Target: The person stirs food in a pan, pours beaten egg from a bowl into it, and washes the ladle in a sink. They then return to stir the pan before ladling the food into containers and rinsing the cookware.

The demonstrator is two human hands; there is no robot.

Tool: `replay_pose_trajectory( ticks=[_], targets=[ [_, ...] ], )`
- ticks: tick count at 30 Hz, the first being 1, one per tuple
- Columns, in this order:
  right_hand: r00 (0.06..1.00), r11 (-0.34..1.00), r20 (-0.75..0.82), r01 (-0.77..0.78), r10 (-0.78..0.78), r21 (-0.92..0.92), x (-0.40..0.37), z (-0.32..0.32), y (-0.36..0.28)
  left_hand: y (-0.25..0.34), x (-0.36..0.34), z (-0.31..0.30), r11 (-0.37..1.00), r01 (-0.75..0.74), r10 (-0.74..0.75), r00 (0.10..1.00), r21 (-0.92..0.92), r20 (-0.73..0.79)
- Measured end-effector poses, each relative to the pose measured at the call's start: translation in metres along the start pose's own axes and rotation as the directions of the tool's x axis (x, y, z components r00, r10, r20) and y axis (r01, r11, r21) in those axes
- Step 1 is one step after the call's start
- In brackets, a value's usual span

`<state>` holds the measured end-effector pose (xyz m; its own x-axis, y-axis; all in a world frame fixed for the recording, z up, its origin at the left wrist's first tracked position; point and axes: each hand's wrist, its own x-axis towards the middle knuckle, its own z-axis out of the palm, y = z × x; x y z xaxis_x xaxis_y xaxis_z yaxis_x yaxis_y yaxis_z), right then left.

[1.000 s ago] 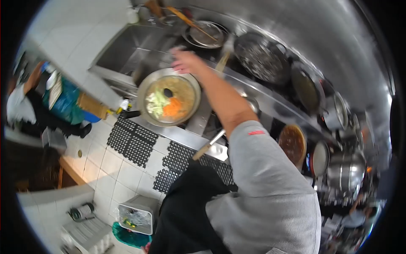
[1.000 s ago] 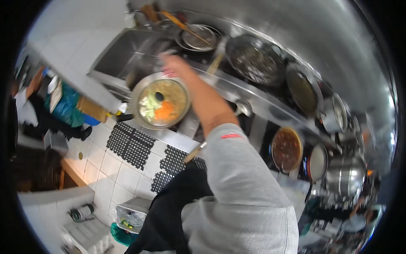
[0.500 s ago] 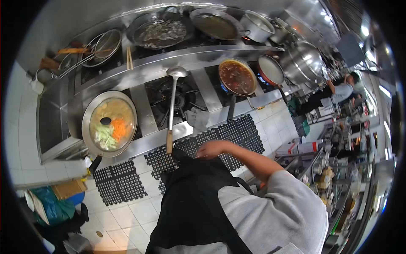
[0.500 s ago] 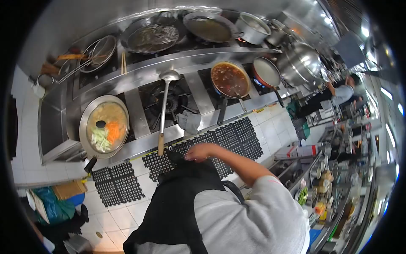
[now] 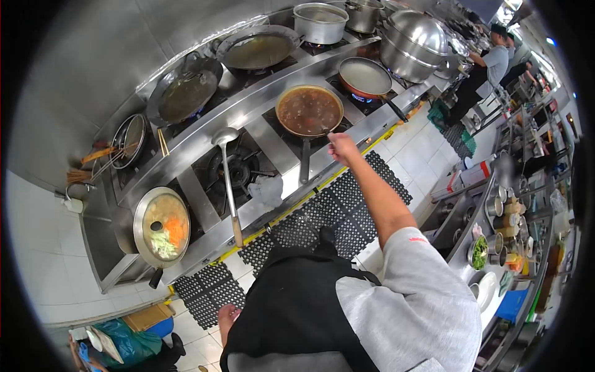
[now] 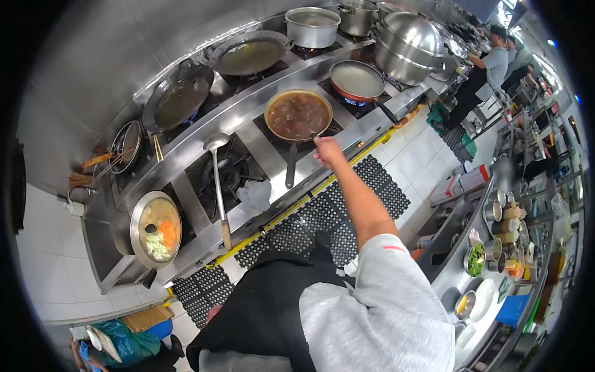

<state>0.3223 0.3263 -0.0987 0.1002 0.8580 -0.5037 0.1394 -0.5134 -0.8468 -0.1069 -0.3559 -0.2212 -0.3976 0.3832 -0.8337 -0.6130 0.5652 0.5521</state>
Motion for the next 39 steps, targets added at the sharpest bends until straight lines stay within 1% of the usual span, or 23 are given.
replay_pose_trajectory(
  ticks=[2,3,4,5,7,10,11,13,15,17,18,19,20,22,24,26,27,28,30,32,34,37,39],
  targets=[
    [0.995,0.985,-0.007,0.095,-0.097,-0.143,0.008,0.011,0.002,-0.004,-0.016,0.053,0.996,0.019,-0.021,0.999,0.082,0.028],
    [0.976,0.922,-0.024,0.195,-0.215,-0.334,0.007,0.001,-0.003,-0.006,-0.023,0.078,0.992,0.024,-0.029,0.999,0.124,0.035],
    [0.943,0.814,-0.015,0.28,-0.333,-0.509,-0.001,-0.012,-0.018,-0.006,-0.03,0.102,0.988,0.03,-0.036,0.999,0.155,0.039],
    [0.895,0.665,0.022,0.347,-0.446,-0.661,-0.009,-0.027,-0.033,-0.007,-0.036,0.123,0.982,0.033,-0.041,0.998,0.183,0.041],
    [0.893,0.578,0.089,0.359,-0.441,-0.733,-0.02,-0.063,-0.063,-0.007,-0.05,0.154,0.974,0.041,-0.049,0.998,0.222,0.031],
    [0.887,0.539,0.113,0.368,-0.447,-0.758,-0.007,-0.085,-0.076,-0.015,-0.068,0.18,0.964,0.058,-0.062,0.998,0.26,0.009],
    [0.883,0.58,0.077,0.367,-0.463,-0.727,0.001,-0.08,-0.074,-0.019,-0.073,0.184,0.961,0.065,-0.069,0.998,0.269,0.005],
    [0.842,0.634,0.089,0.467,-0.532,-0.616,0.022,-0.061,-0.054,-0.025,-0.077,0.19,0.95,0.067,-0.076,0.997,0.304,0.02],
    [0.81,0.668,0.1,0.54,-0.578,-0.512,0.033,-0.05,-0.031,-0.033,-0.069,0.191,0.941,0.019,-0.052,0.995,0.339,0.089],
    [0.839,0.68,0.191,0.528,-0.509,-0.509,0.022,-0.063,-0.035,-0.042,-0.045,0.196,0.933,-0.103,0.017,0.97,0.345,0.242],
    [0.85,0.685,0.233,0.52,-0.472,-0.51,0.015,-0.072,-0.043,-0.036,-0.035,0.208,0.914,-0.123,0.015,0.962,0.387,0.271],
    [0.829,0.632,0.26,0.549,-0.495,-0.547,0.014,-0.085,-0.048,-0.003,-0.041,0.258,0.843,-0.082,-0.032,0.979,0.532,0.202],
    [0.826,0.587,0.244,0.539,-0.507,-0.604,0.014,-0.09,-0.056,0.033,-0.049,0.312,0.752,-0.028,-0.078,0.988,0.659,0.131],
    [0.813,0.474,0.237,0.517,-0.531,-0.712,0.014,-0.099,-0.073,0.027,0.013,0.351,0.575,-0.324,0.033,0.927,0.751,0.374],
    [0.828,0.513,0.212,0.501,-0.52,-0.697,0.017,-0.085,-0.083,0.019,0.075,0.4,0.365,-0.595,0.137,0.795,0.716,0.59],
    [0.828,0.577,0.164,0.501,-0.536,-0.645,0.027,-0.069,-0.072,0.033,0.111,0.472,0.508,-0.5,0.02,0.821,0.701,0.571],
    [0.827,0.637,0.18,0.531,-0.532,-0.559,0.027,-0.063,-0.064,0.04,0.121,0.508,0.689,-0.305,-0.073,0.873,0.657,0.481],
    [0.828,0.635,0.216,0.541,-0.518,-0.552,0.023,-0.066,-0.059,0.048,0.126,0.541,0.816,-0.082,-0.188,0.898,0.573,0.397],
    [0.827,0.639,0.287,0.557,-0.483,-0.53,0.005,-0.078,-0.067,0.065,0.126,0.595,0.937,0.099,-0.226,0.904,0.336,0.362],
    [0.837,0.553,0.304,0.533,-0.455,-0.64,-0.003,-0.1,-0.082,0.068,0.13,0.629,0.967,0.187,-0.238,0.908,0.174,0.345],
    [0.865,0.568,0.235,0.474,-0.443,-0.673,0.004,-0.107,-0.086,0.068,0.133,0.649,0.969,0.193,-0.232,0.928,0.154,0.292],
    [0.792,0.594,0.158,0.558,-0.59,-0.579,0.022,-0.081,-0.059,0.065,0.148,0.661,0.974,0.18,-0.211,0.939,0.136,0.273],
    [0.782,0.633,0.182,0.597,-0.596,-0.493,0.022,-0.074,-0.043,0.06,0.161,0.66,0.98,0.152,-0.183,0.942,0.13,0.28]
  ],
)
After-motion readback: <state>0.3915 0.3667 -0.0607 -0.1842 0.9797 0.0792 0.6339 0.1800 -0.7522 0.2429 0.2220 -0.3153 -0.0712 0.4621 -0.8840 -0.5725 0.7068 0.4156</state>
